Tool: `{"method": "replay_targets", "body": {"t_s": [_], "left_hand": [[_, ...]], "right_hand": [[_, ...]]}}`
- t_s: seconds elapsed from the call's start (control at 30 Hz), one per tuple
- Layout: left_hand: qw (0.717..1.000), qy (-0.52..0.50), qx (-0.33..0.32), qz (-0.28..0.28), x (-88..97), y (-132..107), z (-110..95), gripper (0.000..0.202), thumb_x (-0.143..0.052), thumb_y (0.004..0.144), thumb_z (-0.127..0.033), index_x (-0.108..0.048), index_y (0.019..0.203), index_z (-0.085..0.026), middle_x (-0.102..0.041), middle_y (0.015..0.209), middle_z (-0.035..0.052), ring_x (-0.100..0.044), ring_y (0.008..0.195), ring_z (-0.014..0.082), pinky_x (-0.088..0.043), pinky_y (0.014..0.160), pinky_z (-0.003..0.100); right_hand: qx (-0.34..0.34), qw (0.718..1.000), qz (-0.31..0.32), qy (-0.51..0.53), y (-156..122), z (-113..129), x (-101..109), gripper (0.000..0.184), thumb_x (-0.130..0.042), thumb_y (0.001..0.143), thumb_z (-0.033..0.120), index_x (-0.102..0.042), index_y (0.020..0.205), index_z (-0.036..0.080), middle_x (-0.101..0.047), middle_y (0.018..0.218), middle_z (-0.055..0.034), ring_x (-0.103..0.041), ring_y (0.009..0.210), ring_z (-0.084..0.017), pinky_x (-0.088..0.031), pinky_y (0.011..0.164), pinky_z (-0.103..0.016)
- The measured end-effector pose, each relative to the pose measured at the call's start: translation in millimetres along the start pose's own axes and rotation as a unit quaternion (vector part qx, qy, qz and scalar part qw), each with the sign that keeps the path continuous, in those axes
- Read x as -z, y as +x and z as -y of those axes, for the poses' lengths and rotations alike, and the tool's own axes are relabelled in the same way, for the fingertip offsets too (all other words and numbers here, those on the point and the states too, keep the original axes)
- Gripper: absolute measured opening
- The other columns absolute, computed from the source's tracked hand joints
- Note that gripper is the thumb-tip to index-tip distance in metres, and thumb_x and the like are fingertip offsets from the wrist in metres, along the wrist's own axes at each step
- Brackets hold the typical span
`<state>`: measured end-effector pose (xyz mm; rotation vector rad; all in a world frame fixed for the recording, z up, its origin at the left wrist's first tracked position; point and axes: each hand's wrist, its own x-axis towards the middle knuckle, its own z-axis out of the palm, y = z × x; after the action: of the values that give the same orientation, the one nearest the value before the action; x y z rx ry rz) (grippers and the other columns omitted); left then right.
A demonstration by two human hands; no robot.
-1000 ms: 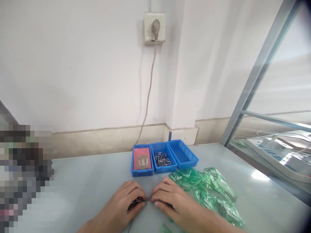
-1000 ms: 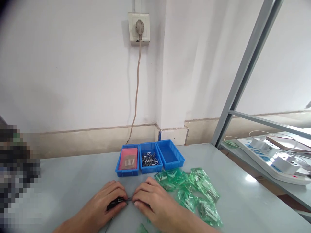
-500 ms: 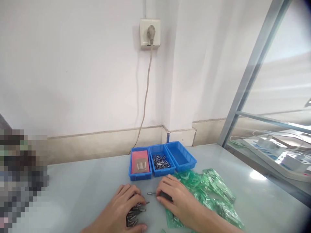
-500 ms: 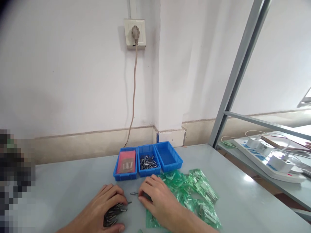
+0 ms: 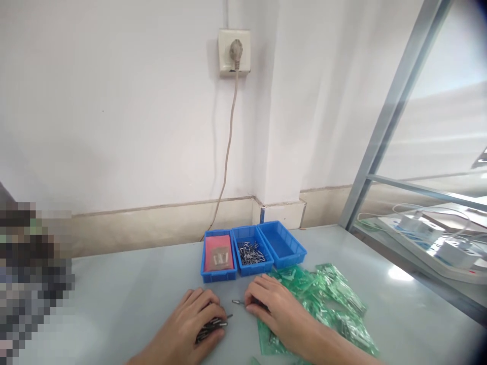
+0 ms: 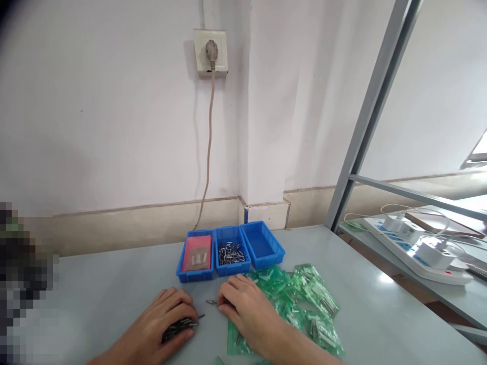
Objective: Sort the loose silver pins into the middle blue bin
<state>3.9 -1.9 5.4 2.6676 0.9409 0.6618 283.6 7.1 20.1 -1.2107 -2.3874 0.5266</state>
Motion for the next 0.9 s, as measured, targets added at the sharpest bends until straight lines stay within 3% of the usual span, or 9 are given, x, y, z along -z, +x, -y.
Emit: {"method": "replay_targets", "body": {"t_s": [0.13, 0.3, 0.47, 0.63, 0.9], "left_hand": [[1.0, -0.005, 0.008, 0.01, 0.8, -2, -1, 0.008, -0.065, 0.105, -0.02, -0.065, 0.112, -0.024, -0.07, 0.112, 0.0025, -0.065, 0.1, 0.0216, -0.048, 0.093, 0.034], [1.0, -0.005, 0.012, 0.006, 2.7, -1, -2, 0.008, -0.064, 0.105, -0.02, -0.066, 0.111, -0.024, -0.07, 0.109, 0.0023, -0.065, 0.099, 0.0208, -0.048, 0.093, 0.034], [1.0, -0.002, 0.016, 0.01, 1.7, 0, 0, 0.008, -0.064, 0.105, -0.02, -0.065, 0.112, -0.024, -0.07, 0.11, 0.0031, -0.064, 0.1, 0.0218, -0.048, 0.092, 0.035], [1.0, 0.011, 0.018, 0.018, 1.6, 1, 0, 0.009, -0.065, 0.104, -0.02, -0.065, 0.113, -0.024, -0.07, 0.111, 0.0037, -0.065, 0.101, 0.0231, -0.048, 0.093, 0.036], [0.999, 0.015, 0.022, 0.028, 0.9, 1, -1, 0.012, -0.065, 0.104, -0.019, -0.064, 0.114, -0.024, -0.069, 0.114, 0.0046, -0.064, 0.104, 0.0241, -0.047, 0.095, 0.037]], "right_hand": [[-0.004, 1.0, -0.003, 0.009, -2, -2, -2, 0.013, -0.064, 0.106, 0.012, -0.063, 0.1, 0.023, -0.07, 0.107, -0.0012, -0.064, 0.102, -0.023, -0.049, 0.09, -0.036], [-0.003, 0.999, -0.032, 0.007, -4, -13, -11, 0.018, -0.051, 0.113, 0.016, -0.064, 0.121, 0.026, -0.068, 0.119, -0.0052, -0.064, 0.109, -0.025, -0.051, 0.095, -0.039], [0.025, 0.998, -0.056, -0.003, -2, -16, -14, 0.03, -0.036, 0.116, 0.018, -0.065, 0.114, 0.025, -0.065, 0.116, -0.0067, -0.064, 0.101, -0.024, -0.052, 0.089, -0.038], [-0.005, 0.998, -0.056, 0.014, -1, -8, -6, 0.023, -0.04, 0.116, 0.023, -0.061, 0.11, 0.027, -0.063, 0.112, -0.0044, -0.063, 0.101, -0.023, -0.052, 0.09, -0.037], [-0.031, 0.997, -0.064, 0.03, 0, -7, -5, 0.013, -0.053, 0.108, 0.014, -0.055, 0.102, 0.026, -0.061, 0.108, -0.0017, -0.062, 0.097, -0.022, -0.049, 0.083, -0.033]]}}
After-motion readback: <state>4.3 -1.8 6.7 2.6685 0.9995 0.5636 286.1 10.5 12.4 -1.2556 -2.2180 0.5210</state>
